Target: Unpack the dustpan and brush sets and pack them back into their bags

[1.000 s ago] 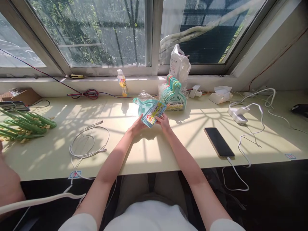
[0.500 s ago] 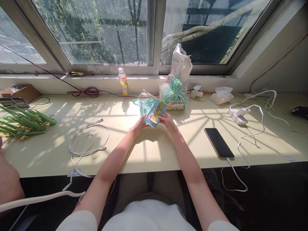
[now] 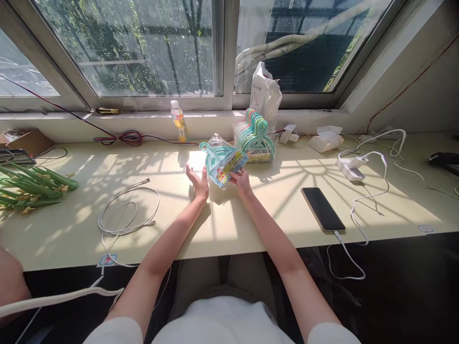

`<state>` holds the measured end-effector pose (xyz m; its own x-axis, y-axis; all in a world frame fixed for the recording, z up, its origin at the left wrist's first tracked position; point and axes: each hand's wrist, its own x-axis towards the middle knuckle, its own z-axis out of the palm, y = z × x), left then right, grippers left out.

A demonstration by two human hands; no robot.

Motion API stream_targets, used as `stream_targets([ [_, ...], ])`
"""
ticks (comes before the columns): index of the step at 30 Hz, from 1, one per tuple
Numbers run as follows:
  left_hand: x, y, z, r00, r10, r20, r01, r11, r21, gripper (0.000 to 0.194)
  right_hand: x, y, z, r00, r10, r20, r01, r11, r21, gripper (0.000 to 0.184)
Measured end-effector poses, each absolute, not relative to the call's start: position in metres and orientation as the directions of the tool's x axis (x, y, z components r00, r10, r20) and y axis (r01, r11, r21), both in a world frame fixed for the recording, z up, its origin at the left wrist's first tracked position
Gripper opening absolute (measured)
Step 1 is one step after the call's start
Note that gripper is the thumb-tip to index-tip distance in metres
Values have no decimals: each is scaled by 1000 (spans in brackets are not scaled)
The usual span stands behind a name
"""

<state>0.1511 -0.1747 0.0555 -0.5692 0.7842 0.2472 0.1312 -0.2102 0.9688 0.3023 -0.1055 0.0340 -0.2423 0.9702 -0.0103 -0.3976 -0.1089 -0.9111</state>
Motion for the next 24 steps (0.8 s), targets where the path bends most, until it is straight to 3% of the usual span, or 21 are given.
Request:
stream_targets([
  [2, 149, -177, 64, -606, 611, 509, 496, -210, 843, 65, 300, -107, 34, -253, 967, -19, -382, -118, -916, 45],
  [4, 148, -175, 74, -468, 662, 586, 653, -188, 734, 57, 297, -110, 33, -275, 961, -18, -367, -123, -922, 44],
  [9, 149, -160, 83, -149, 911, 385, 753, -148, 641, 23, 288, -114, 25, -327, 945, -21, -316, -131, -940, 44],
  [13, 146, -155, 82, -137, 930, 340, 795, -102, 598, 25, 285, -113, 21, -326, 945, -41, -303, -145, -942, 42],
  [18, 146, -157, 86, -76, 906, 417, 804, -192, 564, 32, 284, -111, 25, -325, 941, -89, -339, -204, -918, 33],
  [24, 154, -158, 95, 8, 955, 295, 981, -65, 185, 35, 285, -115, 32, -337, 935, -108, -384, -241, -891, 30],
])
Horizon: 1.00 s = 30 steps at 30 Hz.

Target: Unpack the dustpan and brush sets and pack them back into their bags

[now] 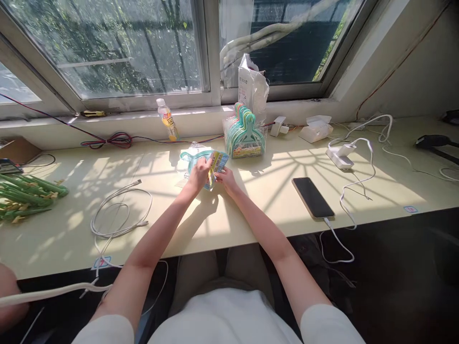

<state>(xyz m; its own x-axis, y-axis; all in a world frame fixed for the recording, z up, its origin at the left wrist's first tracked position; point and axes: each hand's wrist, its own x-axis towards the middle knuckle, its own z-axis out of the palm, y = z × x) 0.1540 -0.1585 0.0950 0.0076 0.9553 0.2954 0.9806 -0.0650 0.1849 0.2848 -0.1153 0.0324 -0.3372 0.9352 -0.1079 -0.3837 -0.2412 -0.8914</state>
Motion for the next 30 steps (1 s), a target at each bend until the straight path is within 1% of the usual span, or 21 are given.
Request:
stream_targets([
  [2, 156, -160, 99, 5, 966, 260, 996, -28, 84, 36, 284, -117, 33, -327, 937, -122, -376, -248, -893, 28],
  [4, 160, -161, 104, -35, 975, 218, 999, 30, 26, 35, 284, -118, 33, -315, 938, -144, -358, -258, -897, 27],
  [6, 165, -162, 107, -84, 981, 177, 997, 82, 14, 41, 283, -118, 34, -316, 936, -156, -344, -266, -901, 26],
  [8, 171, -163, 110, -99, 982, 161, 995, 94, 42, 55, 284, -118, 37, -325, 932, -160, -341, -274, -899, 26],
  [10, 176, -164, 111, -71, 977, 201, 994, 52, 99, 65, 285, -117, 40, -334, 927, -172, -336, -288, -897, 25],
  [13, 180, -160, 110, 45, 951, 305, 975, -108, 193, 60, 287, -117, 46, -348, 916, -199, -313, -314, -896, 22],
  [16, 180, -154, 106, 194, 911, 364, 938, -281, 204, 51, 289, -116, 48, -363, 909, -207, -308, -327, -894, 21],
  [17, 179, -152, 105, 226, 902, 367, 928, -314, 199, 49, 290, -116, 48, -364, 908, -207, -312, -328, -892, 21],
  [19, 175, -148, 103, 248, 902, 353, 925, -329, 191, 50, 290, -115, 47, -358, 910, -210, -320, -331, -888, 22],
  [21, 171, -144, 103, 253, 913, 321, 938, -313, 150, 56, 289, -114, 46, -360, 909, -209, -320, -331, -888, 23],
  [23, 166, -140, 105, 264, 921, 285, 954, -292, 60, 60, 289, -113, 44, -381, 904, -193, -310, -322, -895, 25],
  [26, 160, -135, 107, 260, 928, 265, 966, -252, -64, 60, 289, -114, 42, -413, 896, -161, -294, -298, -908, 25],
  [28, 159, -133, 109, 245, 931, 272, 969, -228, -92, 59, 289, -115, 42, -410, 898, -159, -290, -293, -911, 25],
  [30, 163, -135, 110, 231, 932, 279, 973, -214, -90, 60, 290, -115, 42, -399, 902, -166, -298, -299, -907, 23],
])
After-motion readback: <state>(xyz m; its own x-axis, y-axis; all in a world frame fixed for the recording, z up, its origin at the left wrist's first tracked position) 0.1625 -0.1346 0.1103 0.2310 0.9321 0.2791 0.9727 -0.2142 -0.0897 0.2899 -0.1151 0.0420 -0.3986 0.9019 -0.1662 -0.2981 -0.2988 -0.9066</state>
